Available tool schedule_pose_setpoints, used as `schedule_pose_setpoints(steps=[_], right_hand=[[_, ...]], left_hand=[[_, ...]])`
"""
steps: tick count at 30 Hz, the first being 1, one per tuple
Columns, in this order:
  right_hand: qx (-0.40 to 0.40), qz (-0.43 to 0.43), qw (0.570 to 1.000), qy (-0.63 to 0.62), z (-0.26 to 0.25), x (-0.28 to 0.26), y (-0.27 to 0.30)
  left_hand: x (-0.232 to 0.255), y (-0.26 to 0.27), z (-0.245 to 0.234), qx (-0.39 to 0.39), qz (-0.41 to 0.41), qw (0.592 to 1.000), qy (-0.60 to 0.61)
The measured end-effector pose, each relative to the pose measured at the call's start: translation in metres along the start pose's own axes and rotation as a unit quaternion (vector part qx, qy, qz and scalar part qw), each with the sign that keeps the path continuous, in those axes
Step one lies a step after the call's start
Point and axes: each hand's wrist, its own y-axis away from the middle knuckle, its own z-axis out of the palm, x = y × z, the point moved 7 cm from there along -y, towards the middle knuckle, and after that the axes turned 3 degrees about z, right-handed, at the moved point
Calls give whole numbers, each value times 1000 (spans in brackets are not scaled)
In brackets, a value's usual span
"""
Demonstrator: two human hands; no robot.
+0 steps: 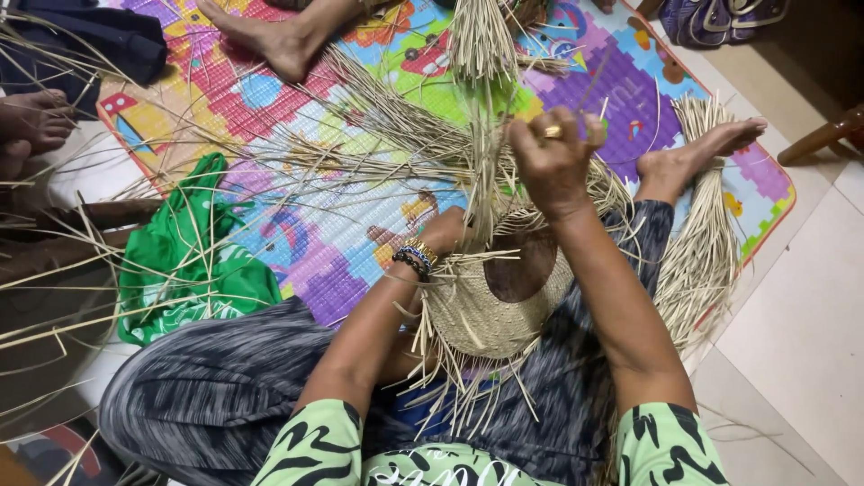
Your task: A person is weaving a hat from dried straw or grass fibers while sitting on a mat on the floor.
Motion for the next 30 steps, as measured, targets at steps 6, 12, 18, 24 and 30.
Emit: schedule_pose_setpoints(steps=[6,12,18,24,30], right_hand=[[-2,137,990,24,-35,23,4],[-16,178,884,-432,-15,-42,78],[-91,147,968,-180,-10,-53,174],[-162,345,922,-65,-5,-43,278],[-174,434,882,50,-14,3,313]], left_hand=[[-15,-10,10,-18,-56,998,-27],[2,6,1,8,15,1000,13],[-6,-5,10,-4,28,1000,1],[26,20,-5,-13,83,991,102],[20,13,-2,7,95,992,83]])
